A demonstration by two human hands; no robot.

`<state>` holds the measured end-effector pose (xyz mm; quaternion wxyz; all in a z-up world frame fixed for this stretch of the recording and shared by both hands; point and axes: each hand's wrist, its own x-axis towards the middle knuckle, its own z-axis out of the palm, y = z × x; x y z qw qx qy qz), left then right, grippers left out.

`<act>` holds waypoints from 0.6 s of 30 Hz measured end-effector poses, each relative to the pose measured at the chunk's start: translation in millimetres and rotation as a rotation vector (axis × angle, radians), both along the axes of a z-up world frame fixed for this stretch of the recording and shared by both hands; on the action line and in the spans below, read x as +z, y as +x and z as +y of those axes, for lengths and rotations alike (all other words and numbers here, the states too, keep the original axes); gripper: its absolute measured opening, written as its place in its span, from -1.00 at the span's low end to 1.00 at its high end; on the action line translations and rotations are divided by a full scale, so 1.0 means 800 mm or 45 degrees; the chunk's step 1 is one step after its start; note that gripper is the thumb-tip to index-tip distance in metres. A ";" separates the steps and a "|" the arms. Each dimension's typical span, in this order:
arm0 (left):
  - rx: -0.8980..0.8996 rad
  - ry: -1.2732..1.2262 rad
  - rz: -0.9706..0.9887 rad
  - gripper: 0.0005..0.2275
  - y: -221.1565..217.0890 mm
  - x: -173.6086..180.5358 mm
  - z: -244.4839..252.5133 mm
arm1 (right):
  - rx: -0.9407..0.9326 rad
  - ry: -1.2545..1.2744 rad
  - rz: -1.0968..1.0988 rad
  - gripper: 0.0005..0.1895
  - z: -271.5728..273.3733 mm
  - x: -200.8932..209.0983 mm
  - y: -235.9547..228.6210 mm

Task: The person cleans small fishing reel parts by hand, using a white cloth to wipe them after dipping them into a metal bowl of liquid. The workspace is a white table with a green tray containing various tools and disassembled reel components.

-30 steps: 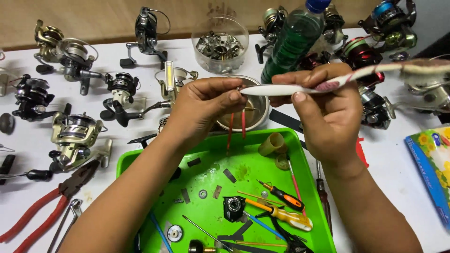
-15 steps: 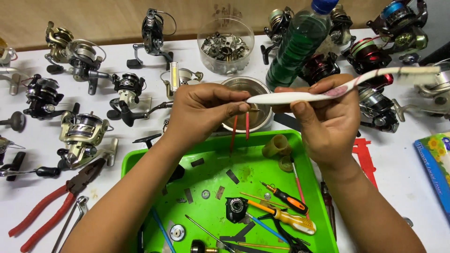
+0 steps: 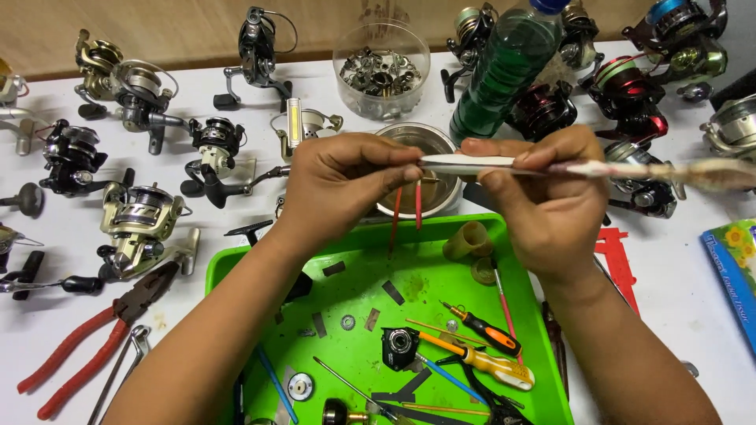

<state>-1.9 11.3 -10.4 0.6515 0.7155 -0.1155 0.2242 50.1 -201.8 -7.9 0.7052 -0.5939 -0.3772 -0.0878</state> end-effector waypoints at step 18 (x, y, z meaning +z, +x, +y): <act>0.127 -0.201 0.112 -0.88 0.013 0.002 0.009 | -0.226 -1.079 -0.187 -0.71 -0.030 0.068 -0.001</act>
